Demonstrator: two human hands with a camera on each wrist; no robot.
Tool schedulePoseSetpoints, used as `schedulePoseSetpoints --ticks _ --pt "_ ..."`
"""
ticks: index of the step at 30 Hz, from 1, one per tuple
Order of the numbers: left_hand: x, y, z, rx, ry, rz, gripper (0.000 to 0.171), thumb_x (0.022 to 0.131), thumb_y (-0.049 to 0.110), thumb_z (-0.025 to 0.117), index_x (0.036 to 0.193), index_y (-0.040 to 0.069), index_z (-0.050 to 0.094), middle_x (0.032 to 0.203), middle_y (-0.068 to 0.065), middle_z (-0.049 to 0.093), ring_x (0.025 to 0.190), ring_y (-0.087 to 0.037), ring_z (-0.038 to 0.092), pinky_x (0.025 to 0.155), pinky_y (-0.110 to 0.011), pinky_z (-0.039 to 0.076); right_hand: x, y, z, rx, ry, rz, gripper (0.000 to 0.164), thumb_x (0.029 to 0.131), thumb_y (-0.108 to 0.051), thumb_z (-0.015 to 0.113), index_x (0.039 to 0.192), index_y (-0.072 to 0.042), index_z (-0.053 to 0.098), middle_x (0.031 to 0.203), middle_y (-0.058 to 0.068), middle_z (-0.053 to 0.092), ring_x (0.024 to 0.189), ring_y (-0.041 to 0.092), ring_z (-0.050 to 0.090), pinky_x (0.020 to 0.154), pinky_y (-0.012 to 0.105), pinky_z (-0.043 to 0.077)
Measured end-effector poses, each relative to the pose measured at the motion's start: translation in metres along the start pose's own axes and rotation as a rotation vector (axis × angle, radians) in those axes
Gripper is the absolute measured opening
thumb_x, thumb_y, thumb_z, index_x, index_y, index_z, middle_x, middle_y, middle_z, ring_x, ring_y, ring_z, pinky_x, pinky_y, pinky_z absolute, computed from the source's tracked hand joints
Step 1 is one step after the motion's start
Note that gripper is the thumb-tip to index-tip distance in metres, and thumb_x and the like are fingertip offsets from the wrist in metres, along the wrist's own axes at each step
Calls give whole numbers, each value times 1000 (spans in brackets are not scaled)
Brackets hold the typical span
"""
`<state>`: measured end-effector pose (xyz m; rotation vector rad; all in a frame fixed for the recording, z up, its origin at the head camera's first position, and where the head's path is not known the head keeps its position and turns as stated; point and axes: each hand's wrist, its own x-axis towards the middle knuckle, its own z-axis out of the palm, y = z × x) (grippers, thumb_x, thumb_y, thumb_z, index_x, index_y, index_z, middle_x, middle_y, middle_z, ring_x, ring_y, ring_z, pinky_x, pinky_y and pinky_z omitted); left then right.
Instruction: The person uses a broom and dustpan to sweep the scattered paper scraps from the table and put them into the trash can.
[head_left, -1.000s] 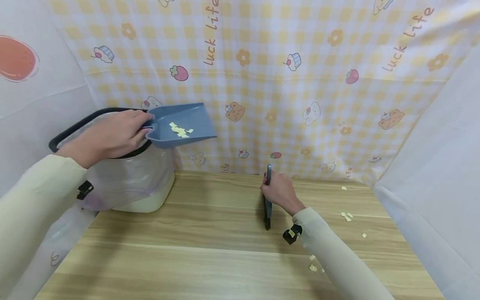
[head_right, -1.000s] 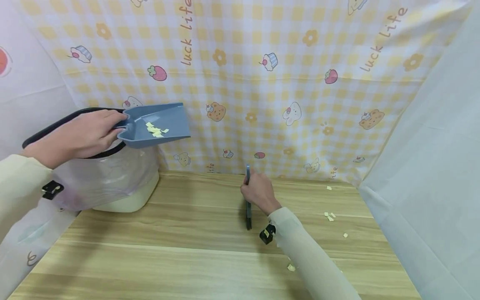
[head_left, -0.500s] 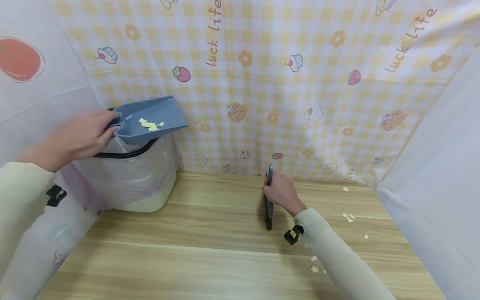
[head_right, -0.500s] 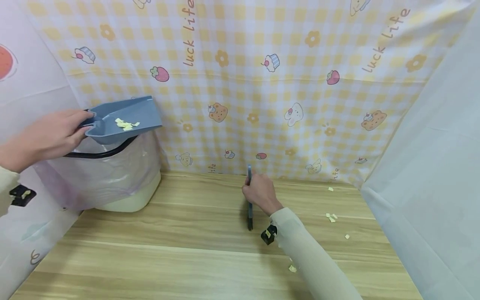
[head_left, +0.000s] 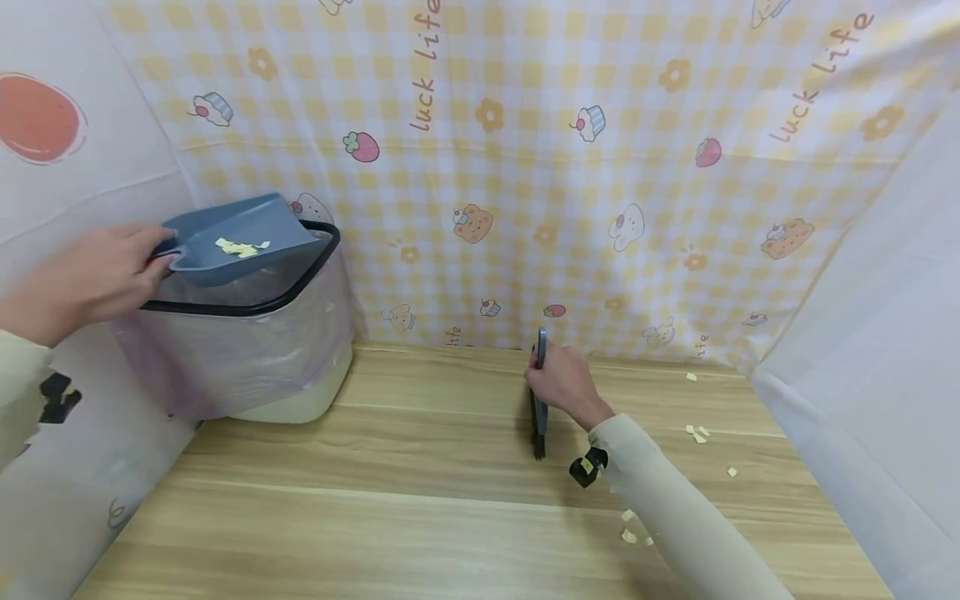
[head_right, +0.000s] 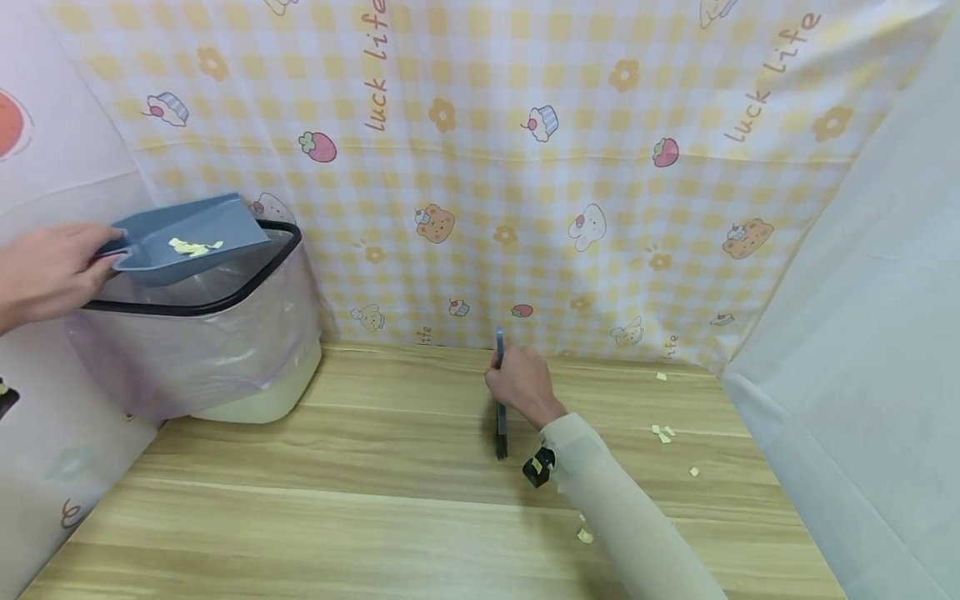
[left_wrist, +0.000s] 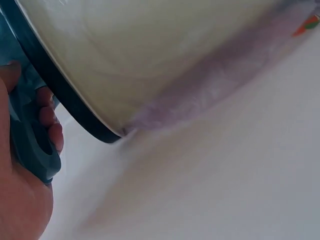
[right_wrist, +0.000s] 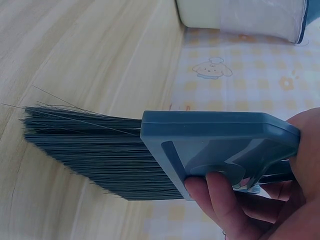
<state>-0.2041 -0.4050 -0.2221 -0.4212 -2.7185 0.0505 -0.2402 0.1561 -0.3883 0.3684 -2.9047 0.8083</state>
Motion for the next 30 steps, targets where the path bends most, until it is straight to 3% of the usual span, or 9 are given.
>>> schedulePoseSetpoints --ticks 9,15,20,25,30 --pt "-8 -10 -4 71 -22 -77 26 104 4 55 105 -21 51 82 -26 52 78 -45 54 75 -64 51 0 3 -2 20 -5 9 9 98 -8 63 91 -13 65 68 1 61 56 16 52 57 32 43" --pt "-8 -10 -2 124 55 -70 31 94 -1 66 108 -26 52 88 -40 56 78 -51 56 82 -72 53 -1 3 -3 11 -5 12 9 97 -8 63 90 -13 65 69 1 62 57 17 54 57 33 44" --pt "-6 -8 2 192 225 21 42 78 -7 79 111 -20 56 88 -41 58 75 -51 57 77 -70 54 -1 3 -2 0 -3 9 10 97 -8 62 89 -13 64 67 0 60 56 16 53 57 32 43" --pt "-6 -4 0 309 323 130 60 66 -13 93 113 -11 55 100 -42 58 83 -55 56 78 -65 57 -1 4 -2 -7 7 -5 11 97 -8 61 87 -13 63 66 0 58 56 16 52 56 32 41" --pt "-6 -2 -3 426 399 235 67 64 -16 92 116 -7 52 109 -41 58 88 -57 58 82 -62 59 -2 3 -2 -3 18 -6 10 97 -7 61 88 -13 63 67 1 59 56 17 52 56 32 41"
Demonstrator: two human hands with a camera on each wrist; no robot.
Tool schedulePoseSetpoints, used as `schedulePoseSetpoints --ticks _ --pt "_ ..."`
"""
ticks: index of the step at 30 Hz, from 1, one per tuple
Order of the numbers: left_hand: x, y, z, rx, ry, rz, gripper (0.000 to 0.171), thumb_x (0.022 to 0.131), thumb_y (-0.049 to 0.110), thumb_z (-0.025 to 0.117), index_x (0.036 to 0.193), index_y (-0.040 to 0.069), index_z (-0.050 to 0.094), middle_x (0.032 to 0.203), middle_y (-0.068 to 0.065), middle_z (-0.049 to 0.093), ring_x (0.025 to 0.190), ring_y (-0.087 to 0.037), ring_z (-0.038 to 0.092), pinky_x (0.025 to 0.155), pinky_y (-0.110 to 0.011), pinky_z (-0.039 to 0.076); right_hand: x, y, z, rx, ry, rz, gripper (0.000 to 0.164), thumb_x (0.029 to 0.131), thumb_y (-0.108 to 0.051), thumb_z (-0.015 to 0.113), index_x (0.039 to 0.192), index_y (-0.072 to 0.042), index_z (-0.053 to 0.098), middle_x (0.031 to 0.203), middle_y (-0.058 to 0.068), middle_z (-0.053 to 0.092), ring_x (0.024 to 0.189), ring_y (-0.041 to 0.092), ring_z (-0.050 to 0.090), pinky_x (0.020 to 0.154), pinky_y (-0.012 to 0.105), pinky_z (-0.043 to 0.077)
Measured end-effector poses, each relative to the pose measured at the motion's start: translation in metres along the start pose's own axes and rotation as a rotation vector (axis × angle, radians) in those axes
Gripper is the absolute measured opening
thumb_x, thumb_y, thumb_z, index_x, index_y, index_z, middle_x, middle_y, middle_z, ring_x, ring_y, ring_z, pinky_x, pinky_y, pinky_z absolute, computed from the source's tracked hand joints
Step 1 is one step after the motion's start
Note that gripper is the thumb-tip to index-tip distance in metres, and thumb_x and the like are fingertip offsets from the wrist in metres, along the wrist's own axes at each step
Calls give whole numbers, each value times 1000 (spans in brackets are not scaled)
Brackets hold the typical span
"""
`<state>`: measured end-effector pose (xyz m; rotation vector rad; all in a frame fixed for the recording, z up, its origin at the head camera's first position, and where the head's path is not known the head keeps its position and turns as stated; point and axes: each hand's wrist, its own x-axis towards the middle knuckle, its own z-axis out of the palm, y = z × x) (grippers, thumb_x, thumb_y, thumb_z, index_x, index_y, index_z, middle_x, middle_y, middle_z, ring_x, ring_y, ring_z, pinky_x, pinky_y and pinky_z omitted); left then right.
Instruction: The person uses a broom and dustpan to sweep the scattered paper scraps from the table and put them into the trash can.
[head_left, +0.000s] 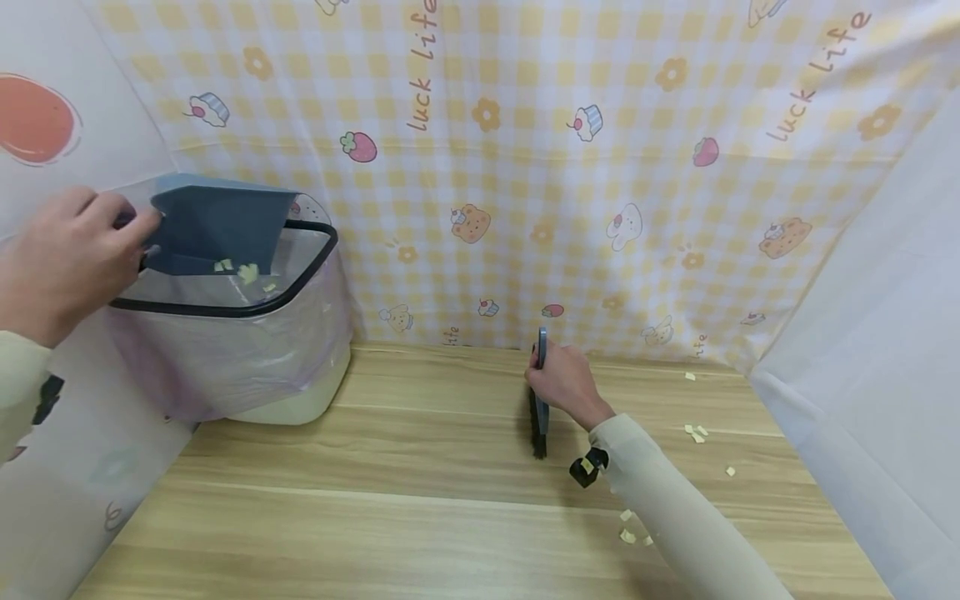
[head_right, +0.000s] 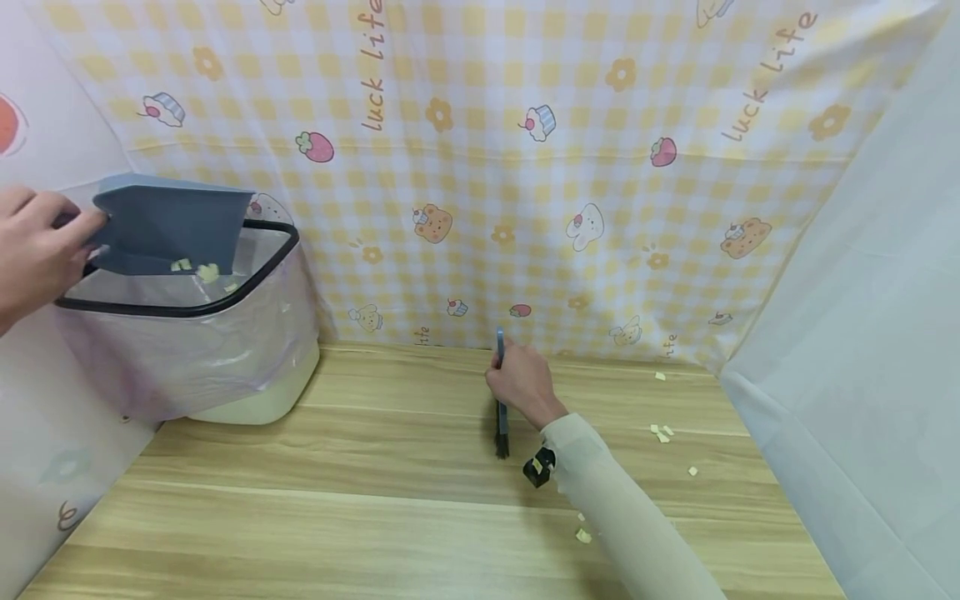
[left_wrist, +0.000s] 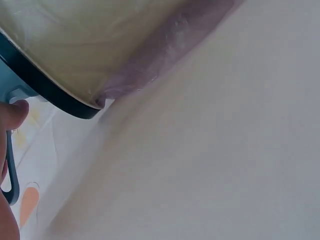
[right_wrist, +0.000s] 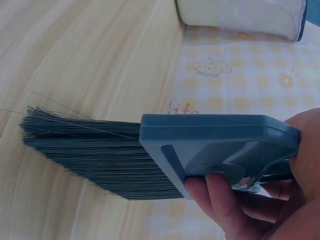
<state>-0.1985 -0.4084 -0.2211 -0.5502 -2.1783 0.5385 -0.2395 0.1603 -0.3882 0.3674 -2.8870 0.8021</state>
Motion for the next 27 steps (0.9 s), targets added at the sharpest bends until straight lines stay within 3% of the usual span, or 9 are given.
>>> schedulePoseSetpoints --ticks 6,13,19,27 --pt "2 -1 -1 -5 45 35 64 65 -16 89 115 -6 51 106 -40 58 85 -56 57 77 -61 58 -1 -1 0 5 -6 10 9 97 -7 62 90 -13 64 69 1 61 57 17 54 57 33 43" --pt "-1 -2 0 47 -8 28 73 60 -5 98 115 -14 50 101 -41 61 82 -53 60 74 -58 58 0 -1 1 14 -8 22 9 97 -7 62 90 -13 64 70 1 61 58 17 54 58 33 43" --pt "-3 -4 1 75 -63 7 55 79 -2 87 113 -24 51 95 -42 61 73 -49 63 73 -58 60 0 -2 1 4 -7 18 10 97 -8 62 88 -13 63 69 1 60 58 16 54 57 33 43" --pt "-5 -2 2 -38 -124 -130 37 95 4 67 103 -28 50 89 -45 57 70 -52 59 80 -67 60 1 -2 1 -3 -6 13 11 97 -8 62 88 -13 62 68 1 60 56 16 53 56 32 42"
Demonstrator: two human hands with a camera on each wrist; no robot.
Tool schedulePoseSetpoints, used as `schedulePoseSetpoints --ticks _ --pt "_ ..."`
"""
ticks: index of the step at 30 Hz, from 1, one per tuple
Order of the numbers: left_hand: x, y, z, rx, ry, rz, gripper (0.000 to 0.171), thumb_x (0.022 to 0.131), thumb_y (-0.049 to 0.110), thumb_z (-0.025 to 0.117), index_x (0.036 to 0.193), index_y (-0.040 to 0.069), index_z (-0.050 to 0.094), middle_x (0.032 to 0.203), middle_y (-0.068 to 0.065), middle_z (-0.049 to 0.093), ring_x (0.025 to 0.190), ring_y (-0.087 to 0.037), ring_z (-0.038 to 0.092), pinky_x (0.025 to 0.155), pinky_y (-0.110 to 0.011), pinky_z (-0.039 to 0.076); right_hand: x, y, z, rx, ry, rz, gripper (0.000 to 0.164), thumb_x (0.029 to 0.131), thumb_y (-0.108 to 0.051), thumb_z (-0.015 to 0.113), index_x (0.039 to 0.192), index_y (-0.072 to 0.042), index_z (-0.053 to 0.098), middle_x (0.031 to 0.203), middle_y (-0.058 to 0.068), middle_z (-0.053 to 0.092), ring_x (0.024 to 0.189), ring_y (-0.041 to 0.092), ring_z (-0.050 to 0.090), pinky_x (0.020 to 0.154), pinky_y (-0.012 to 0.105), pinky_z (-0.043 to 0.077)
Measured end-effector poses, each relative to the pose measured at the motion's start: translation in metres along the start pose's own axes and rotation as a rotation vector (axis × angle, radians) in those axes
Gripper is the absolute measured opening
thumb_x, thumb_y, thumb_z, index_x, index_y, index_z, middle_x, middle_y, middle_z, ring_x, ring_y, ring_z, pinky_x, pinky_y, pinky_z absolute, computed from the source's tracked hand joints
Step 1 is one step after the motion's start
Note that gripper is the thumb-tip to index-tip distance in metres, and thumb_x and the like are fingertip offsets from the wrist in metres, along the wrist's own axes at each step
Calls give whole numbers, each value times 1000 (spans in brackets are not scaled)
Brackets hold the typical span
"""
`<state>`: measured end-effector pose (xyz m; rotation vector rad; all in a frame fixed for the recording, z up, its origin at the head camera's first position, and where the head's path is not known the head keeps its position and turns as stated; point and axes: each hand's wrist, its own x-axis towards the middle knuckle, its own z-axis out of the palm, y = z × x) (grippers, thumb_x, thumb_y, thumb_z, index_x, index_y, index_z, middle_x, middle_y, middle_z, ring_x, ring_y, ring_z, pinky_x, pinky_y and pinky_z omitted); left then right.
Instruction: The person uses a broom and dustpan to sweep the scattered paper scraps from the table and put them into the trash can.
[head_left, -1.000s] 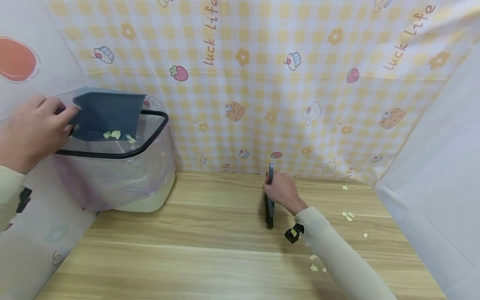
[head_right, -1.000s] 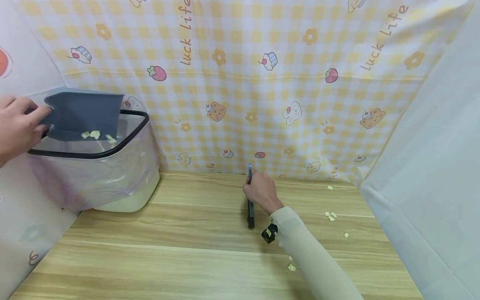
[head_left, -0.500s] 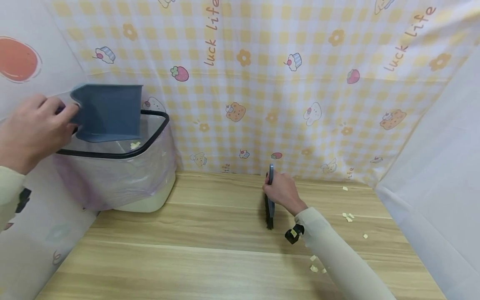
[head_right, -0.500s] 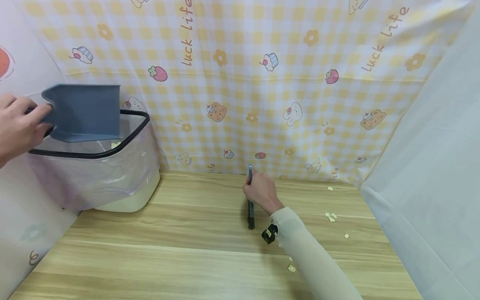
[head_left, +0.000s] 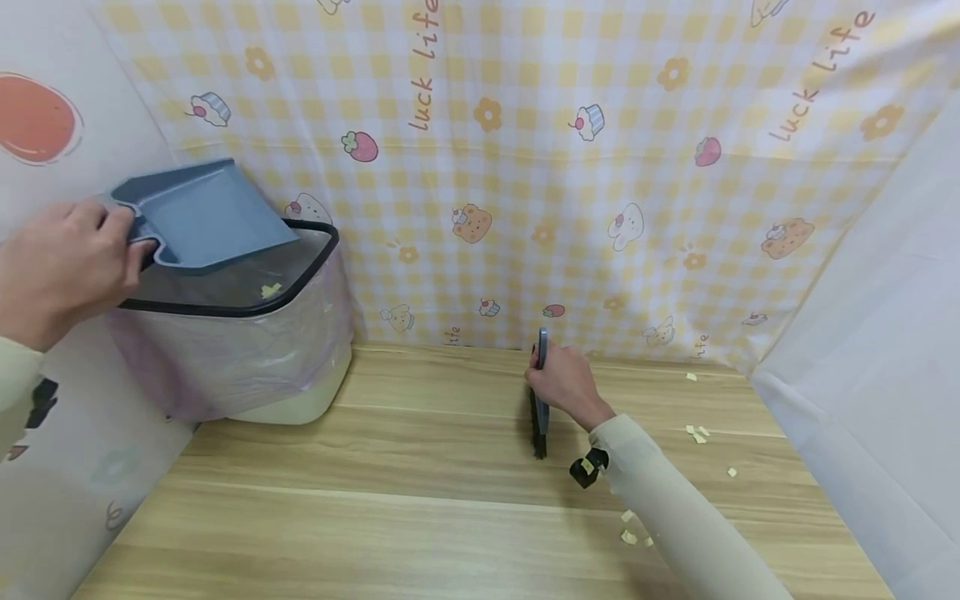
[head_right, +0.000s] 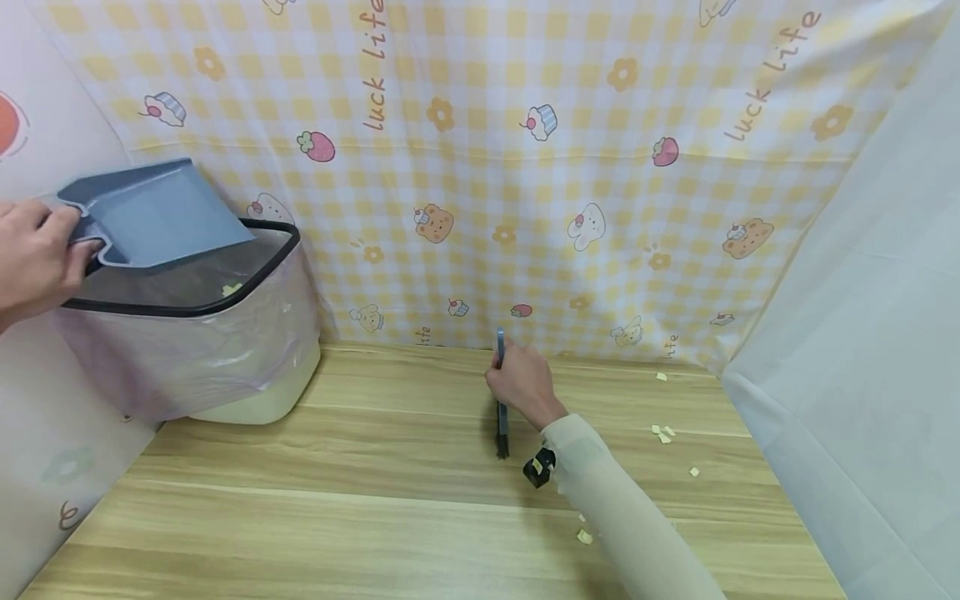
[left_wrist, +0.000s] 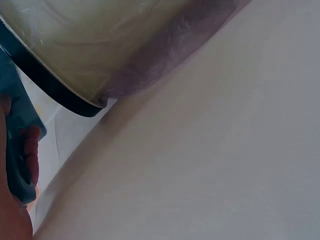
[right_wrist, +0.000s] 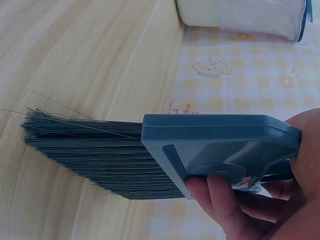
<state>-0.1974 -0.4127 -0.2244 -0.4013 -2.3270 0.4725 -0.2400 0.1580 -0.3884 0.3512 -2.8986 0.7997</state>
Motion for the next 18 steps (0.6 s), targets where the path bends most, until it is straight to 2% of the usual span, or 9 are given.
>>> schedulePoseSetpoints --ticks 3,6,9,13,18 --pt "3 3 0 -22 -31 -4 34 99 7 60 96 -25 49 80 -39 53 65 -46 54 74 -66 60 0 1 0 1 -3 2 11 97 -8 62 88 -13 62 68 1 60 57 16 53 57 32 42" --pt "6 9 0 -35 -45 21 33 101 8 56 91 -22 47 72 -31 49 60 -40 50 65 -63 59 0 2 0 1 -6 4 9 97 -8 62 89 -13 63 70 1 61 58 16 53 58 32 43" --pt "10 17 -2 -71 -42 27 34 100 11 56 88 -20 46 69 -29 48 57 -38 49 60 -62 56 0 1 0 2 -10 9 8 97 -8 62 90 -13 63 70 1 62 58 17 54 58 32 43" --pt "15 28 -3 -133 -55 6 32 101 11 54 87 -17 47 70 -29 51 57 -39 51 60 -64 55 0 0 0 2 -13 8 9 98 -8 62 90 -13 63 70 1 61 58 16 53 58 32 42" --pt "20 41 -2 -184 4 18 30 100 12 52 85 -14 47 71 -29 52 58 -43 51 59 -66 53 1 1 0 -5 -10 4 10 98 -8 61 89 -13 63 69 1 61 57 16 52 57 32 42"
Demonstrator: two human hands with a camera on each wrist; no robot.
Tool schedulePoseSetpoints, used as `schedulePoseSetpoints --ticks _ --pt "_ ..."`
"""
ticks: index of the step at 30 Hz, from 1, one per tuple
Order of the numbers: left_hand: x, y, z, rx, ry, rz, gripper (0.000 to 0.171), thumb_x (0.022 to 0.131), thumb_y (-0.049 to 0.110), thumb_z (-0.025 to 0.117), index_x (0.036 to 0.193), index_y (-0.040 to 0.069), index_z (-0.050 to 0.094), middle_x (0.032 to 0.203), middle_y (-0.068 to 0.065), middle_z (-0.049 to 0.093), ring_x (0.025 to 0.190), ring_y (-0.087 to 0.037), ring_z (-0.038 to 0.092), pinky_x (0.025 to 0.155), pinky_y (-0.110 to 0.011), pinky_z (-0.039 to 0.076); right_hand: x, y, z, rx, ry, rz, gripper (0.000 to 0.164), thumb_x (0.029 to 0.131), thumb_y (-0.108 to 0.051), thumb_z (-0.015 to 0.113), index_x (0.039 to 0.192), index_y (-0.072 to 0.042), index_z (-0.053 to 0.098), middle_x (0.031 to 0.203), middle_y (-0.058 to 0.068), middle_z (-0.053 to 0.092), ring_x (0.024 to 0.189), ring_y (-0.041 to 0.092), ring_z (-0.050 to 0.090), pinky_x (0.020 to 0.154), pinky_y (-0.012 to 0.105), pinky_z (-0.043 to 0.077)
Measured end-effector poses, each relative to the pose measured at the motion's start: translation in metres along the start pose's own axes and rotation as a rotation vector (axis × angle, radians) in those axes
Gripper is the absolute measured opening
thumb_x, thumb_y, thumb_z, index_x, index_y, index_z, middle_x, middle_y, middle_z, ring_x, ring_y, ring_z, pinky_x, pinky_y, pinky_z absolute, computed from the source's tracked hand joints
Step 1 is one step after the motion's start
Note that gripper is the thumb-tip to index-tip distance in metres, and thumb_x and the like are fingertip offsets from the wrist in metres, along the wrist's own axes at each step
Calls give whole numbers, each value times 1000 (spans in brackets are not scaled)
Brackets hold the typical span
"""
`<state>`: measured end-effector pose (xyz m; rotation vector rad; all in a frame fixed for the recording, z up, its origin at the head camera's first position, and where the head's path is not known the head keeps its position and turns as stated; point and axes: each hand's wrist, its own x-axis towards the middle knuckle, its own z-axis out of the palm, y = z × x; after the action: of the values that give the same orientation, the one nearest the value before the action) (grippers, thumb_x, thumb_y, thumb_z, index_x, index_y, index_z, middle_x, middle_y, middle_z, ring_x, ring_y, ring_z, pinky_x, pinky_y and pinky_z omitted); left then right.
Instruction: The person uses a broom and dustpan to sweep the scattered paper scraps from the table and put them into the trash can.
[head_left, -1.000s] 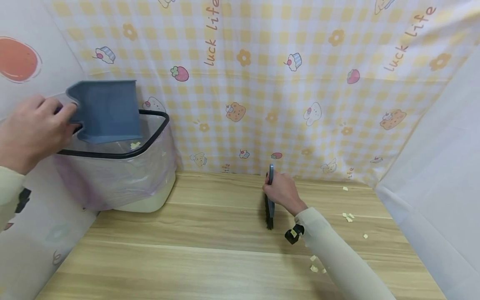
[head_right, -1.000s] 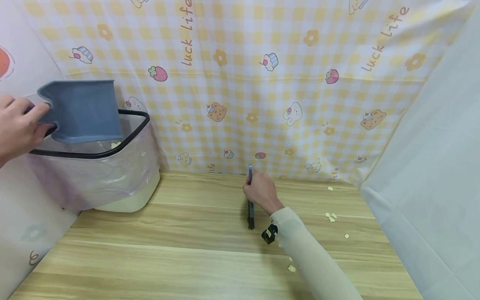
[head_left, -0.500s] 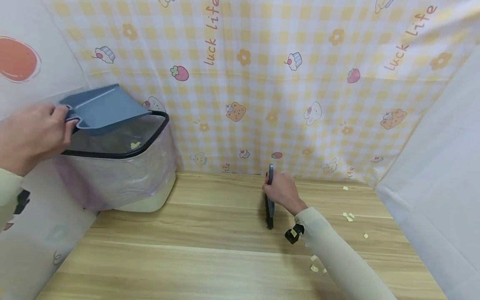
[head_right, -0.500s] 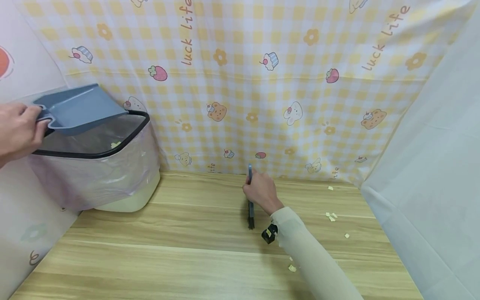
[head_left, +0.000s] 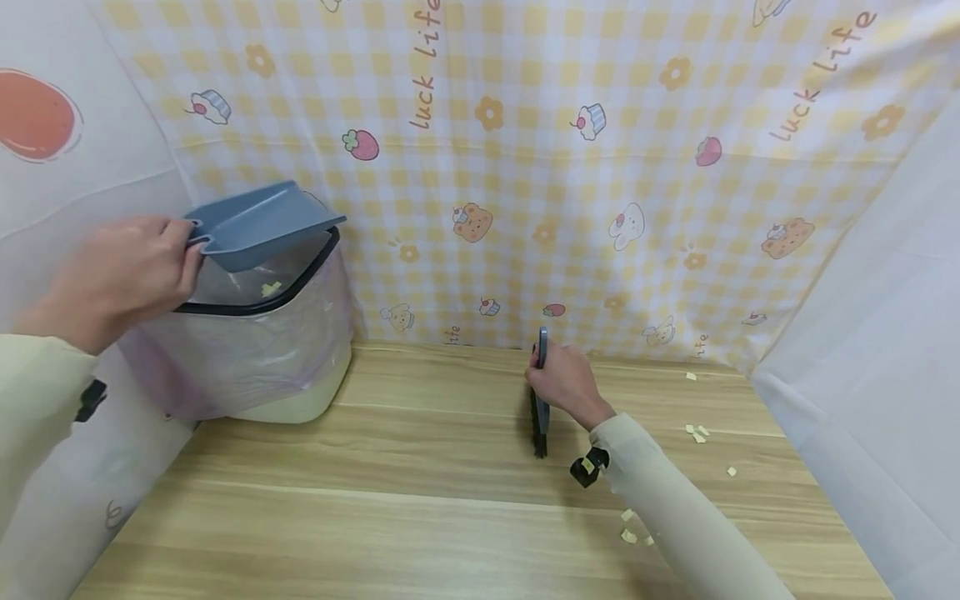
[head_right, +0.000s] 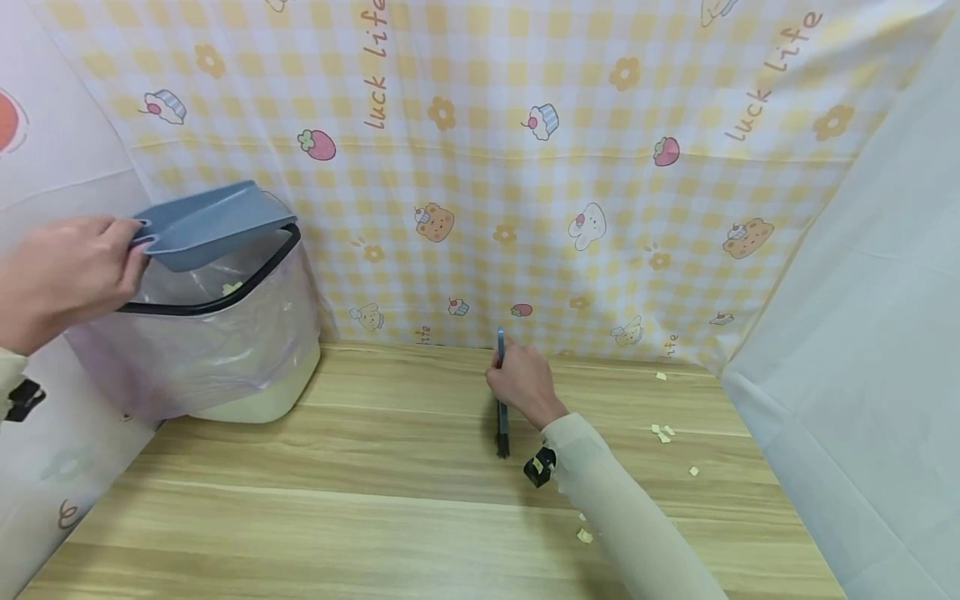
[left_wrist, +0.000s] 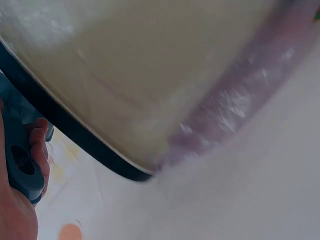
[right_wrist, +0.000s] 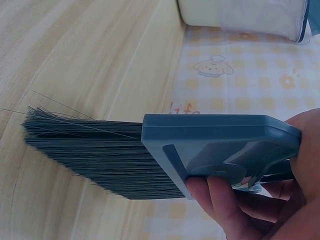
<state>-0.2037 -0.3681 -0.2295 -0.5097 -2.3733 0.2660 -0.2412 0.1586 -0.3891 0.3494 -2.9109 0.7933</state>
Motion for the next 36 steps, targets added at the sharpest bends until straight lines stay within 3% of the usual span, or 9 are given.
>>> schedulePoseSetpoints --ticks 3,6,13,16,22,28,36 --pt "3 8 2 -36 51 29 29 98 13 51 83 -12 47 70 -27 51 58 -44 52 58 -66 52 0 0 0 -3 1 -2 11 98 -8 61 88 -13 62 68 1 60 57 16 52 58 32 42" --pt "8 17 3 -82 61 49 24 97 11 53 85 -10 49 69 -23 50 59 -45 52 58 -67 50 0 1 0 4 -1 -1 10 98 -8 61 89 -13 62 69 1 61 57 16 52 58 32 42" --pt "22 39 -1 -140 -3 65 23 98 9 59 98 -14 57 87 -33 63 78 -51 64 74 -69 56 0 1 -1 7 -2 -10 10 97 -8 61 89 -13 63 69 1 61 57 16 53 59 33 43" --pt "28 49 -1 -169 -11 67 21 100 9 58 97 -12 56 86 -29 62 81 -49 64 77 -68 56 -1 0 -1 4 -1 -8 10 97 -8 62 89 -13 62 68 1 60 58 16 53 59 33 43" --pt "36 68 4 -227 71 160 18 99 10 57 91 -6 55 76 -18 55 70 -40 58 68 -60 54 -1 0 -1 4 -3 1 11 96 -8 62 87 -14 61 68 0 58 57 16 52 58 32 43" --pt "42 90 13 -267 109 227 24 100 11 58 103 -14 60 87 -26 63 80 -47 65 74 -64 57 -2 -1 -1 1 -1 -11 12 96 -7 62 87 -14 61 67 0 58 57 16 52 57 32 42" --pt "45 116 21 -325 65 271 32 101 9 61 117 -19 63 101 -33 68 93 -50 69 85 -64 58 -1 -3 -3 4 5 -24 13 97 -7 63 86 -14 61 67 0 59 57 16 52 57 32 42"
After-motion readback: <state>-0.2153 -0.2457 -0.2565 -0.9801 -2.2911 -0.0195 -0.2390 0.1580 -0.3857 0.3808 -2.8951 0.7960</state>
